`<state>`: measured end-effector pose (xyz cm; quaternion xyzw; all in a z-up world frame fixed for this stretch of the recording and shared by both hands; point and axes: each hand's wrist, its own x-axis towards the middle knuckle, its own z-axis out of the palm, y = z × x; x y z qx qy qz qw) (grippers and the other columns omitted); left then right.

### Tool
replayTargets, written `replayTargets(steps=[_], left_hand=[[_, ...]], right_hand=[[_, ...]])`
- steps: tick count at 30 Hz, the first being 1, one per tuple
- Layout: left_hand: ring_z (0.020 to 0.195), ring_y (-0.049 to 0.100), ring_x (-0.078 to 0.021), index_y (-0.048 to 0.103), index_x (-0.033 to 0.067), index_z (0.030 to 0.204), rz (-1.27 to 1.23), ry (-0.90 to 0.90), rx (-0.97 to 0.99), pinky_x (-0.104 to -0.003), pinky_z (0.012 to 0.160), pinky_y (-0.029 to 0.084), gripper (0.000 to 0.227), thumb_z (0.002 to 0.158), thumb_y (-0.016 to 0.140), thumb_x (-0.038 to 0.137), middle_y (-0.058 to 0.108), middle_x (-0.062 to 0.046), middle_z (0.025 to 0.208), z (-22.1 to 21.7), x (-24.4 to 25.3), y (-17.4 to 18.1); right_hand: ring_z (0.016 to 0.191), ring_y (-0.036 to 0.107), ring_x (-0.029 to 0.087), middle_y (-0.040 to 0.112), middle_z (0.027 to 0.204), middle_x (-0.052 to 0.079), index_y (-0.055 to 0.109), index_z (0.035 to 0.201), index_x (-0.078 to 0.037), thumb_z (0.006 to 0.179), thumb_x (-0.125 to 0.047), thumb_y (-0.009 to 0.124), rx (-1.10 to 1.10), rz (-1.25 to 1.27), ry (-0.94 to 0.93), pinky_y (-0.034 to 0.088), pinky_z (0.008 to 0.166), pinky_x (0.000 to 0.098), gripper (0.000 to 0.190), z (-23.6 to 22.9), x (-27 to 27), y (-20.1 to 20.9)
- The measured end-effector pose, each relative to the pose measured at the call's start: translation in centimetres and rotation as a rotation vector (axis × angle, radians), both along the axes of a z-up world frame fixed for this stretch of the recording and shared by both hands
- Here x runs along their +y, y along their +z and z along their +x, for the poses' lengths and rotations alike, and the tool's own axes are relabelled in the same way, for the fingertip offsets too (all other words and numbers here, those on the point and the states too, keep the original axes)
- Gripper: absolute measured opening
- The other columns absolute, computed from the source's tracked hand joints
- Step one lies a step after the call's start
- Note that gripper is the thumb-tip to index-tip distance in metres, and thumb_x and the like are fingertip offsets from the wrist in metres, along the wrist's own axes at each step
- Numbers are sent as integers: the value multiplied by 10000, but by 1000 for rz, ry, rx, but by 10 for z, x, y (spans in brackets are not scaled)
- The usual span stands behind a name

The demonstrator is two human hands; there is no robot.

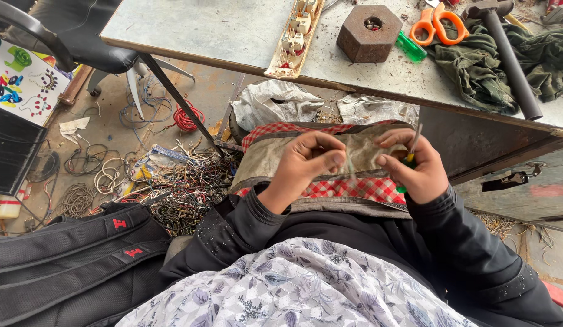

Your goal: The person uses a screwdriver to loosen and remove a small ceramic fuse from a long, dirty electrical component. They then use a hammer to strike the fuse on a metal block, breaking it apart.

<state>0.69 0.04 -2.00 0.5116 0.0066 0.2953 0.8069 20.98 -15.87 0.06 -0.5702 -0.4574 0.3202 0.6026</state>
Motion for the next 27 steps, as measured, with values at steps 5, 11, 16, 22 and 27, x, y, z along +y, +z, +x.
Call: replayTargets(steps=[5,11,16,22,27], left_hand=[[778,623,-49,723,-15,1110,89,0,132,-187,641,492,145,987,760,52,705,-34,958,9,-16,-7],[951,686,-74,745,-26,1129,228,44,131,-207,822,588,161,976,759,23,637,-23,1106,12,-24,-4],[937,732,-76,739,13,1134,136,-8,240,-189,723,553,186,954,742,58,726,-39,1040,14,-26,-1],[897,701,-75,762,27,1104,341,74,172,-186,772,590,176,941,801,81,668,-10,1047,12,-25,0],[896,678,-105,777,66,1142,470,177,249,-234,784,579,228,940,824,158,674,-15,990,7,-23,14]], right_hand=[[907,701,106,724,1022,87,630,1211,-3,909,-62,752,-200,-105,113,584,795,250,331,-12,-6,-4],[924,651,89,688,1067,61,604,1233,2,933,-81,721,-60,-177,112,565,787,259,332,-17,-4,-12],[1002,683,95,715,1085,70,615,1210,8,942,-56,701,-108,-162,115,577,860,271,288,-13,-8,-7],[959,705,96,735,1036,70,640,1157,10,969,-35,677,-110,-133,123,584,836,268,198,-11,-11,-10],[896,677,91,723,1006,69,684,1159,28,1004,-6,632,-45,-128,51,541,785,251,167,-7,-14,-17]])
